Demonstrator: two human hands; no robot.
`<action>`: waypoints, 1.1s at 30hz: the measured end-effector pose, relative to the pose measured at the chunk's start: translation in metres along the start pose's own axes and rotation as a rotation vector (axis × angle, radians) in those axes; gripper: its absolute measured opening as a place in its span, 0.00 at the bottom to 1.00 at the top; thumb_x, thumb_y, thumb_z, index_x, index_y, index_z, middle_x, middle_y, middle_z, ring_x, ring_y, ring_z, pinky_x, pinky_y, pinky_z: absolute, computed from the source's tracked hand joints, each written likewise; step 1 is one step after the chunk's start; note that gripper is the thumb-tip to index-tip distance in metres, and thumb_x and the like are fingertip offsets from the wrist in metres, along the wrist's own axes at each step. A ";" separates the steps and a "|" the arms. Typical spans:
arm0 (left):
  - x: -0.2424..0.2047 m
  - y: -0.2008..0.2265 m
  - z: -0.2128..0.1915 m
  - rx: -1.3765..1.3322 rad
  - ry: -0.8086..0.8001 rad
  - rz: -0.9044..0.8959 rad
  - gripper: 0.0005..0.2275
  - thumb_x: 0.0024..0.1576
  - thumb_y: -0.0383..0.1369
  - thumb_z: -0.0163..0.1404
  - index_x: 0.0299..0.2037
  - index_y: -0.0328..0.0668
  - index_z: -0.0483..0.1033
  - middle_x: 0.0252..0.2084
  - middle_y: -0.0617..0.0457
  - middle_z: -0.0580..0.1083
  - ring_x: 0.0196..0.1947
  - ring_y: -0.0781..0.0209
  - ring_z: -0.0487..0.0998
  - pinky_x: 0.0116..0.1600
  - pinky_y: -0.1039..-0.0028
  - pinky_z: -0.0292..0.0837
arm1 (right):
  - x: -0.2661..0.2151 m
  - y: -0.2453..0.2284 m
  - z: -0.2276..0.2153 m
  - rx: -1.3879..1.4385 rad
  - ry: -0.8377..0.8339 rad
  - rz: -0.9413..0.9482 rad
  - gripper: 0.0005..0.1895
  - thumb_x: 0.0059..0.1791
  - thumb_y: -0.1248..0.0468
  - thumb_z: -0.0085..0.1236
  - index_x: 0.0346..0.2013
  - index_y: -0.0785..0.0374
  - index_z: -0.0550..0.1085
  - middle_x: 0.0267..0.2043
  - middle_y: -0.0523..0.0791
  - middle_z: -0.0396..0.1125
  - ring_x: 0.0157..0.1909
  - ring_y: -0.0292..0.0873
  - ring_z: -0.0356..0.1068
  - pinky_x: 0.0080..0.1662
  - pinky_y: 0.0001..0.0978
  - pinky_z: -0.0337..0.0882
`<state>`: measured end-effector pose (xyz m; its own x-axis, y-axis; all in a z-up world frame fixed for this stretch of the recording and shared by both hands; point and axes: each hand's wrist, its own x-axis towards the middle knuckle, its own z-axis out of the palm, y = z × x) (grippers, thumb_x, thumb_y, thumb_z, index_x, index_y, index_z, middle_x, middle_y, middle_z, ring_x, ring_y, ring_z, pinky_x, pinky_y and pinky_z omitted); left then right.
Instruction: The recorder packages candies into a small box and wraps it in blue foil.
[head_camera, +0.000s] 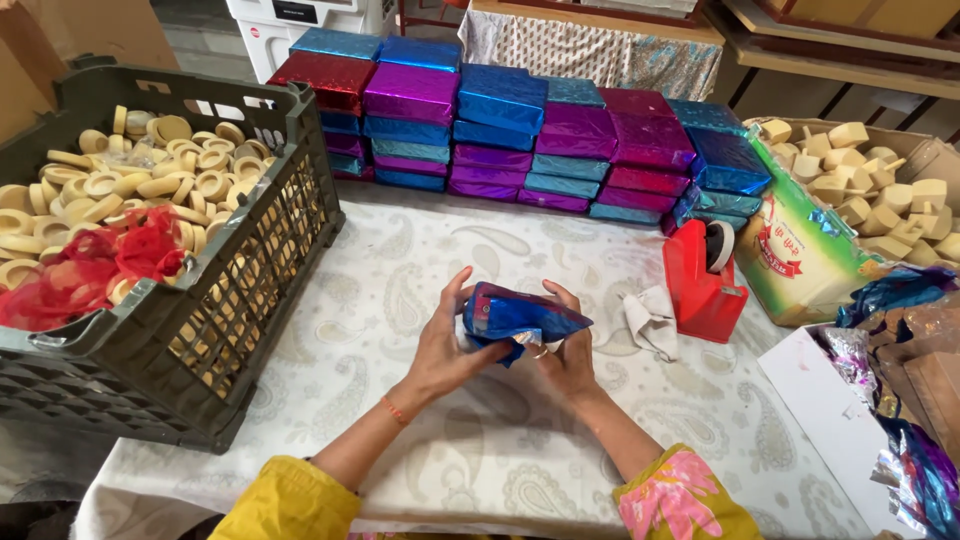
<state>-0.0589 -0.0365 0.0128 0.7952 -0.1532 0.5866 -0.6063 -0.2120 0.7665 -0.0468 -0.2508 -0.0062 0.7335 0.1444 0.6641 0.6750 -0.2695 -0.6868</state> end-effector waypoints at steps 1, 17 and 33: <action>0.002 -0.002 0.003 -0.001 -0.001 0.000 0.50 0.44 0.41 0.69 0.74 0.43 0.48 0.62 0.39 0.71 0.63 0.46 0.73 0.66 0.58 0.68 | 0.000 0.001 0.000 -0.001 0.000 0.001 0.46 0.46 0.44 0.65 0.67 0.70 0.60 0.52 0.49 0.73 0.55 0.44 0.73 0.59 0.36 0.71; 0.022 0.009 0.030 -0.132 0.145 -0.211 0.17 0.47 0.34 0.66 0.45 0.40 0.78 0.35 0.53 0.81 0.35 0.65 0.82 0.42 0.74 0.78 | -0.003 0.010 0.001 0.148 0.077 0.146 0.33 0.51 0.62 0.62 0.67 0.67 0.62 0.52 0.46 0.69 0.53 0.37 0.68 0.56 0.29 0.68; 0.019 0.013 0.039 -0.192 0.261 -0.231 0.15 0.51 0.30 0.63 0.47 0.40 0.75 0.37 0.52 0.80 0.35 0.65 0.81 0.41 0.75 0.78 | 0.005 -0.005 0.010 0.263 0.200 0.276 0.27 0.49 0.67 0.60 0.63 0.66 0.64 0.58 0.45 0.67 0.59 0.38 0.67 0.62 0.31 0.67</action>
<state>-0.0512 -0.0795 0.0238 0.8974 0.1333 0.4207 -0.4214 -0.0245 0.9066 -0.0454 -0.2388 -0.0022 0.8772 -0.0931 0.4710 0.4716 -0.0166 -0.8816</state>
